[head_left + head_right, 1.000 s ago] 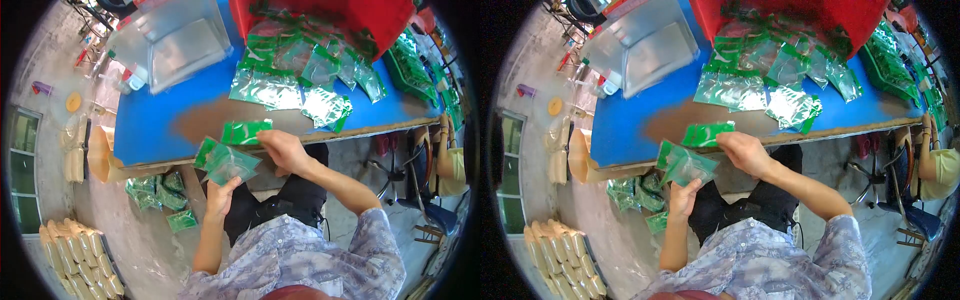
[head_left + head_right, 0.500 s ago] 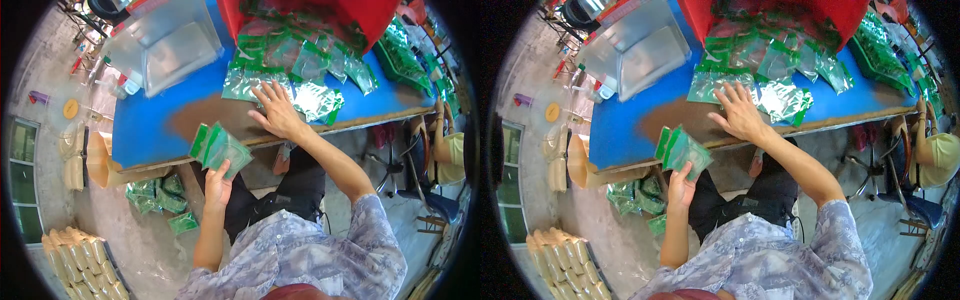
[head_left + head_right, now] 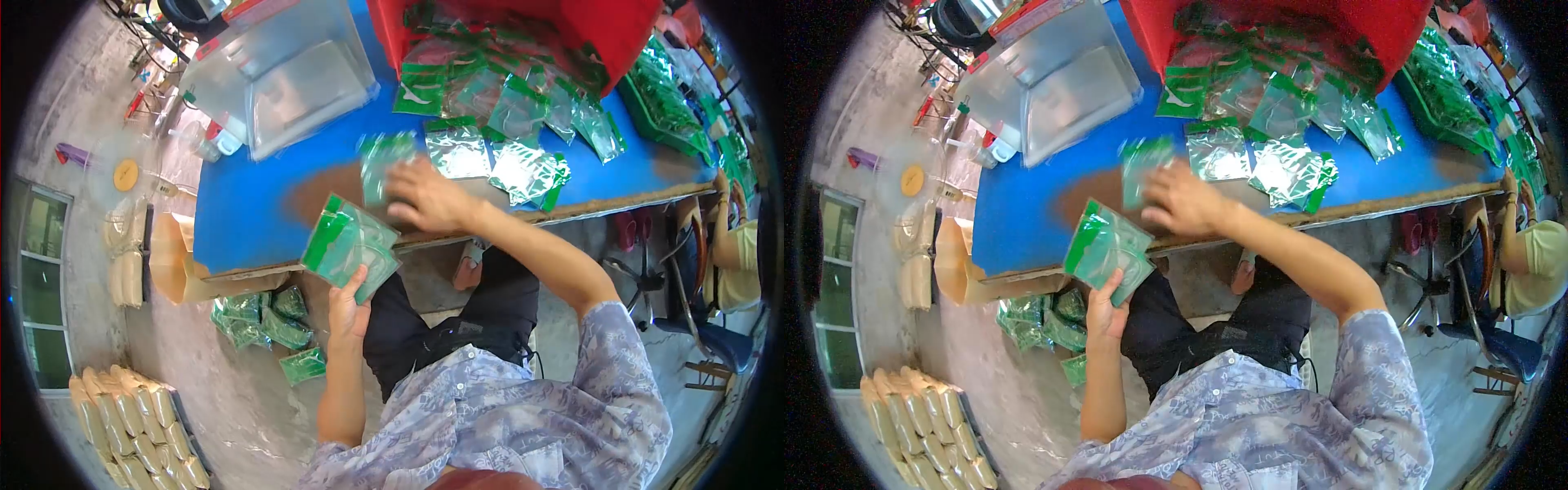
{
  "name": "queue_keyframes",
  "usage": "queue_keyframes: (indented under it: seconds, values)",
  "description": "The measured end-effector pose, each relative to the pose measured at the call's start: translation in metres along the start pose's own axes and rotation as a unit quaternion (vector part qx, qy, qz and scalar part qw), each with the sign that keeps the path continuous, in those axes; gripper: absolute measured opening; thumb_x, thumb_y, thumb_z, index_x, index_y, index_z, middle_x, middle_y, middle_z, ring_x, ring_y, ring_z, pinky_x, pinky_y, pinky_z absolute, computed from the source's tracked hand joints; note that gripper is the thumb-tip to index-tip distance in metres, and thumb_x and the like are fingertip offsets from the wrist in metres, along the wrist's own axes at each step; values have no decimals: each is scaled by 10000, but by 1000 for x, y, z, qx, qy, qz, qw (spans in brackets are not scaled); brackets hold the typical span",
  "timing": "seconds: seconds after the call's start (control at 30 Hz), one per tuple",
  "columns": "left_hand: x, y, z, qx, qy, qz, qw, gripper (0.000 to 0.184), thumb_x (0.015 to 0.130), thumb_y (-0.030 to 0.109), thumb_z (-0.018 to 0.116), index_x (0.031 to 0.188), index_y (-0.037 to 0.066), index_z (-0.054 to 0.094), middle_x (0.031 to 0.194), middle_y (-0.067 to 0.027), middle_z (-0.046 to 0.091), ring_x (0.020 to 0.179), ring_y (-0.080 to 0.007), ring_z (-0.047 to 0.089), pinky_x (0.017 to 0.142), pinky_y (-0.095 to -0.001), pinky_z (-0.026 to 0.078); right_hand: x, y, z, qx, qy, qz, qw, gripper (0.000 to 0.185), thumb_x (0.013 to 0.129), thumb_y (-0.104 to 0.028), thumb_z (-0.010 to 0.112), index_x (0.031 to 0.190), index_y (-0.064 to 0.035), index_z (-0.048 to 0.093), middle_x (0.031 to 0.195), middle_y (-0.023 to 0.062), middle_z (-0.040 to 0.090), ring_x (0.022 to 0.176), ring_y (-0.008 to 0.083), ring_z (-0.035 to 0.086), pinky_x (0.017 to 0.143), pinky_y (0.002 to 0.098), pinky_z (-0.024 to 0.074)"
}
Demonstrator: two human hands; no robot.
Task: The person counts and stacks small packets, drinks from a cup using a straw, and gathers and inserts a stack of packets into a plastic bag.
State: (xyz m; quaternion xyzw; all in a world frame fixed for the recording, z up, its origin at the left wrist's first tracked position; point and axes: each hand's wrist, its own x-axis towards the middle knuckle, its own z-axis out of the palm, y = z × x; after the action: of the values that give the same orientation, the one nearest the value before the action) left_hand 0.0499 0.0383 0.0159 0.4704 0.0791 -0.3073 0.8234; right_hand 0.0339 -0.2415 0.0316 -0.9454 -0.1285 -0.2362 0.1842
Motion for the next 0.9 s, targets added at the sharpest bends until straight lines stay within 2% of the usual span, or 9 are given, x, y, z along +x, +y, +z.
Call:
queue_keyframes:
  seconds: [0.13,0.2,0.23,0.27,0.47,0.57,0.6,0.67,0.9]
  values:
    - [-4,-9,8,36,-42,-73,996,448,927,23,726,1349,20,574,1279,-106,670,1144,-250,676,976,-427,573,-27,-46,-28,288,-138,63,946,326,999,-300,585,1086,0,681,1156,206,680,1127,394,625,988,486,490]
    - [-5,-18,10,28,-48,-88,995,446,928,35,728,1347,18,574,1277,-105,671,1140,-254,678,964,-435,579,-31,-27,-47,173,10,80,982,347,1003,-295,593,1181,-4,652,1257,237,635,1225,425,569,1020,496,466]
    - [-4,-22,12,24,-55,-92,994,445,929,41,729,1346,16,574,1275,-104,671,1138,-255,679,958,-440,582,-33,-28,-62,8,-46,226,973,413,996,-320,609,1249,6,631,1323,251,602,1277,438,537,1058,500,450]
    - [-4,-24,14,13,-59,-93,994,444,930,43,729,1345,19,575,1272,-102,672,1137,-254,679,959,-436,582,-47,-16,-51,-217,49,176,959,487,967,-341,639,1303,10,609,1358,246,583,1324,435,509,1108,510,420]
    - [6,-36,25,-3,-98,-112,989,428,938,65,730,1340,47,586,1263,-77,677,1139,-232,674,967,-416,570,-74,-59,-57,212,-156,89,961,460,956,-291,648,1292,21,606,1368,240,588,1293,414,544,1111,501,429]
    - [-1,-32,24,1,-91,-119,989,410,939,76,732,1326,65,598,1258,-55,680,1148,-209,667,977,-407,553,-88,-39,-78,23,70,190,979,474,940,-271,688,1304,20,604,1383,243,584,1318,441,512,1111,499,419]
    - [-3,-33,20,0,-96,-123,988,413,938,77,733,1328,62,596,1257,-56,680,1148,-209,666,981,-404,551,-87,-37,-93,-105,27,343,933,564,958,-396,659,1337,15,586,1372,282,574,1314,476,497,1110,562,385]
    - [-4,-37,17,-3,-109,-125,986,420,937,77,734,1332,57,592,1257,-59,679,1149,-210,666,989,-397,547,-115,-15,-73,-273,23,365,890,631,958,-452,647,1358,30,571,1383,299,552,1368,491,450,1141,624,316]
    - [-8,-25,39,62,-124,-94,986,461,930,46,729,1359,19,565,1276,-92,665,1152,-224,666,1012,-412,541,-90,-52,-39,193,-43,164,967,410,960,-333,679,1141,27,602,1292,218,621,1238,420,566,1055,503,439]
